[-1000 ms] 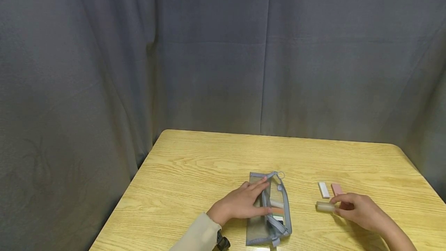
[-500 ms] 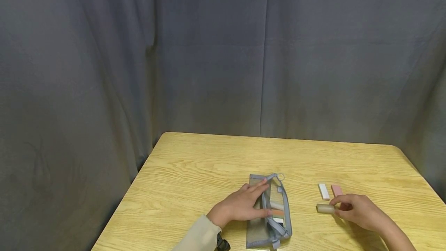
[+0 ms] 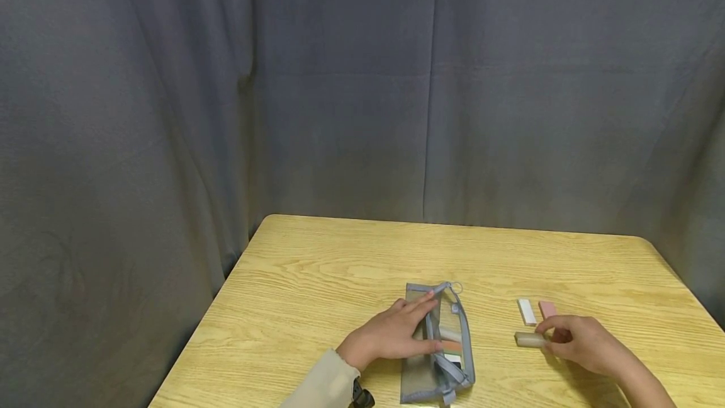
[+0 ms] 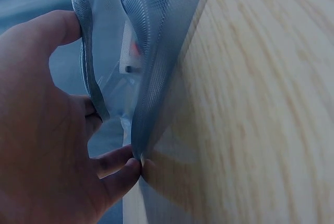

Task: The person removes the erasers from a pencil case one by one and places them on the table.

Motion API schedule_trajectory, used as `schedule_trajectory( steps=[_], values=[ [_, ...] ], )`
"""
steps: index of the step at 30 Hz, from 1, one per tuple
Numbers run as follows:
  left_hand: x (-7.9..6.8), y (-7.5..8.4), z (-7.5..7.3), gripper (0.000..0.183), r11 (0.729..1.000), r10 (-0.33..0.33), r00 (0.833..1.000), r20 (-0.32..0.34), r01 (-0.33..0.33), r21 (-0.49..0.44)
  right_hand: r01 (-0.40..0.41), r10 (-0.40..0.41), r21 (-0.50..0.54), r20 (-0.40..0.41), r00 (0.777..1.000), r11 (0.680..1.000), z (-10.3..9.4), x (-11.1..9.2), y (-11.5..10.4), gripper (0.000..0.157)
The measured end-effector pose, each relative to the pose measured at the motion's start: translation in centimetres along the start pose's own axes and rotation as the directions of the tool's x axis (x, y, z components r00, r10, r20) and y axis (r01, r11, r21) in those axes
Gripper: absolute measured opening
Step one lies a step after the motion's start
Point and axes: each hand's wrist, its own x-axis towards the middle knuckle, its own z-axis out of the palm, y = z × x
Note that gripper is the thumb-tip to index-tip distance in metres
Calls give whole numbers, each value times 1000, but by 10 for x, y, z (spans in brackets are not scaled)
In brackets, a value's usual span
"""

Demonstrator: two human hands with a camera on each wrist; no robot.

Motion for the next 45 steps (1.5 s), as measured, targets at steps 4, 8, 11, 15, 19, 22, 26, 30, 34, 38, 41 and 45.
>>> schedule_trajectory(
  steps=[4,8,11,15,19,22,26,30,34,38,41,45],
  values=[
    [0,0,-1,82,1000,-2,1000,2,2,2,10,-11,-15,-18,1000,1000,-2,1,-2,23],
    [0,0,-2,83,1000,-2,1000,1,2,5,35,-35,-11,-39,999,999,-4,3,-7,24],
    [1,0,-2,83,1000,1,1000,3,-1,4,41,-42,-20,-60,997,999,-4,5,-14,24],
    [2,-1,-2,83,1000,4,1000,5,-4,8,31,-34,-34,-90,995,999,-4,8,-22,25],
    [2,-1,-2,82,1000,5,1000,3,-5,15,19,-19,-7,-95,995,1000,-3,12,-30,25],
    [2,-1,-2,82,1000,4,1000,4,-4,15,18,-16,12,-88,996,1000,-2,14,-34,25],
    [2,-1,-1,81,1000,7,1000,5,-7,9,32,-30,20,-86,996,999,-2,18,-37,26],
    [2,-2,-1,82,1000,11,1000,3,-11,8,44,-41,29,-102,994,999,1,21,-42,26],
    [1,-2,0,82,1000,9,1000,0,-9,13,56,-50,48,-107,993,997,5,24,-46,27],
    [2,-2,1,81,1000,4,1000,-4,-4,17,80,-73,67,-104,992,995,8,27,-49,29],
    [2,-2,2,81,1000,-1,1000,-6,1,19,85,-77,68,-109,991,994,10,29,-51,29],
    [2,-2,2,82,1000,-6,1000,-4,6,22,83,-75,74,-110,991,994,12,31,-54,28]
  ],
)
